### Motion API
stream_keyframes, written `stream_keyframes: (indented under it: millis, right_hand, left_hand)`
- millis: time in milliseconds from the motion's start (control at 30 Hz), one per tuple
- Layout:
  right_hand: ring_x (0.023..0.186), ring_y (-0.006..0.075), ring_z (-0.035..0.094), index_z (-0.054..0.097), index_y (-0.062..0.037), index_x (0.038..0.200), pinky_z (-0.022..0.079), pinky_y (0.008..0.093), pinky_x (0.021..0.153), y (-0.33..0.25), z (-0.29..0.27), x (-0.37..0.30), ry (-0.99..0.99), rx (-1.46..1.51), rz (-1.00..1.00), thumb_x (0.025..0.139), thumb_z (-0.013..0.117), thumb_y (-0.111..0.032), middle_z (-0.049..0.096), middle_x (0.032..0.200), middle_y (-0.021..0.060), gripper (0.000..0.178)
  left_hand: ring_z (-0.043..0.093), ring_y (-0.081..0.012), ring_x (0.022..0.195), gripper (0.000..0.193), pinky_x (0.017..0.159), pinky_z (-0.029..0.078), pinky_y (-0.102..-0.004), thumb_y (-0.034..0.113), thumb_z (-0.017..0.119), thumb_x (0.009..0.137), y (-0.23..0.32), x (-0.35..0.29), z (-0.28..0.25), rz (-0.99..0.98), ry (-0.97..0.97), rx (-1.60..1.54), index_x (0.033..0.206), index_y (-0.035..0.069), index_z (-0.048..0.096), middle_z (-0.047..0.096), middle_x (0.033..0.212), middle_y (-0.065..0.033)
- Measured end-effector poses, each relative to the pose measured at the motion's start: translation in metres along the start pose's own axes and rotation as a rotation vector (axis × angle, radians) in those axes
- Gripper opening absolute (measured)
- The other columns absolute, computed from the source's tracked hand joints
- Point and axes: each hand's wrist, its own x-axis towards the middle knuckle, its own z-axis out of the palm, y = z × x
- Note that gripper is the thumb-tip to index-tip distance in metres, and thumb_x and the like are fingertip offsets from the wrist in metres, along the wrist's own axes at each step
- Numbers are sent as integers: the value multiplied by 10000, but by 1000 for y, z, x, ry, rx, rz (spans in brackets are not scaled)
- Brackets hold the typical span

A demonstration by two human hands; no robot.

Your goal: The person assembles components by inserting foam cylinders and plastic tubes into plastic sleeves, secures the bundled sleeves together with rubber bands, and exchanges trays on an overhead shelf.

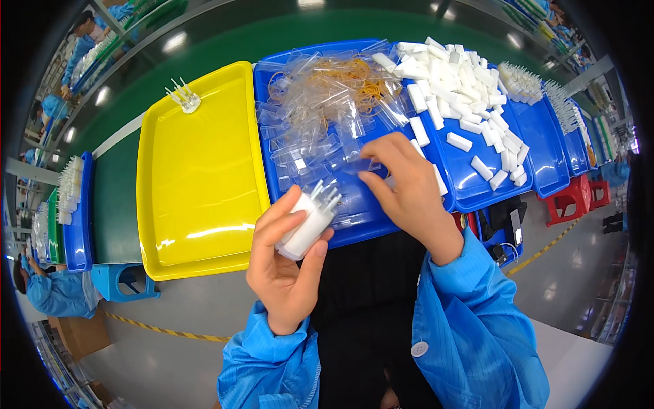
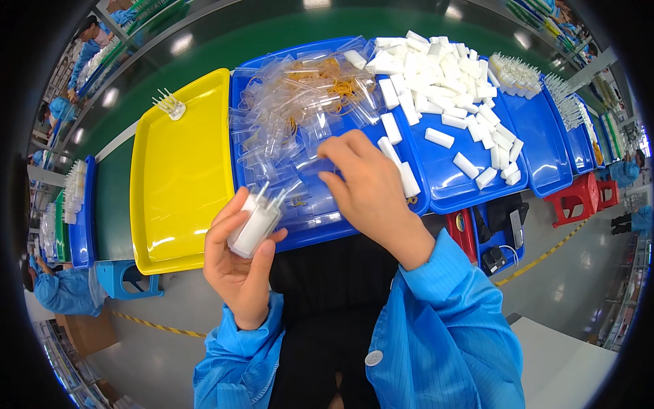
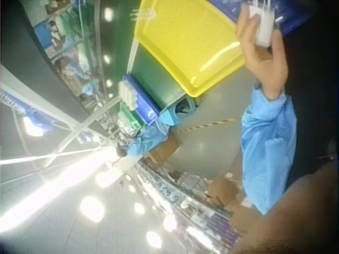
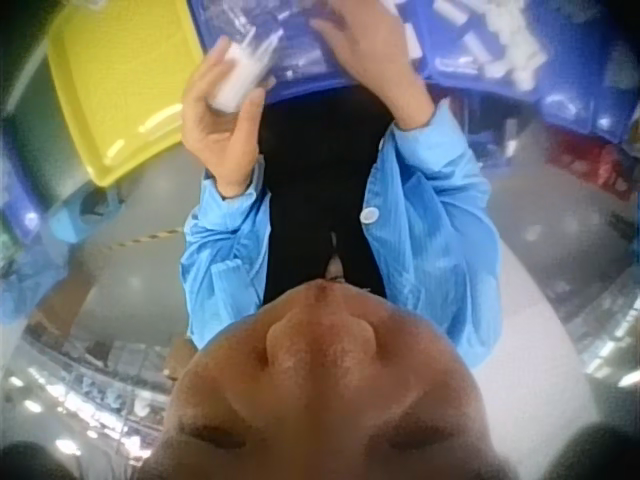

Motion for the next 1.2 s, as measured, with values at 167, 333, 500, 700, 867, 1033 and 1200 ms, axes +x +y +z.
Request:
stream_keyframes:
  millis: [167,333,500,700,867,1033,1200]
  right_hand:
    - [949,302,635,598,-28,973,498,343,787,5,-18,-16,138,158,-10,718,715,34,617,1070,152,287]
    - [1117,254,587,535,-33,1043,456,354,949,-6,-22,-34,69,767,121,793,684,24,607,1170,167,297]
    - [1221,243,523,480,-57,1070,359,391,1056,-22,-35,-49,-82,944,136,829,667,-16,573,1265,208,308]
    - [1212,269,535,468,-64,1080,385,399,1027,-26,-46,-50,-112,1012,74,859,662,-61,565,1263,263,293]
    - [1115,252,600,462,-42,1087,436,376,972,-31,-43,-53,-73,1113,120,870,651,-46,578,1231,266,288]
    - [1022,201,630,480,-13,1112,467,321,932,-18,-45,-61,-16,971,238,865,645,-2,615,1116,190,298]
    - [931,137,593,534,7,1082,468,263,818,-15,-40,-52,126,1068,187,849,639,45,581,1082,141,258]
  left_hand:
    - [559,-304,1168,291,910,545,-375,-23,654,850,3,2,3,-184,-45,-472,1127,-41,566,482,1327,-240]
    - [579,-262,1113,224,907,499,-342,-59,698,796,-6,1,8,56,-116,-67,1004,-28,620,564,1223,-223]
    - [618,-269,1041,323,871,513,-339,-54,780,722,-6,1,26,95,-88,-54,1006,-23,628,582,1189,-213]
    - [627,-284,1027,395,843,522,-335,-55,794,689,-7,1,29,140,-91,87,1056,-24,649,602,1149,-202]
    - [623,-287,1036,380,851,517,-340,-49,780,706,-13,-3,28,190,-71,85,1064,-17,657,600,1156,-201]
    - [582,-294,1127,283,894,514,-353,-34,744,772,-8,0,27,84,-80,-32,1044,-10,670,520,1257,-199]
    - [558,-291,1163,274,910,512,-349,-28,744,780,-5,-2,24,-32,-117,-146,1043,-4,672,502,1275,-184]
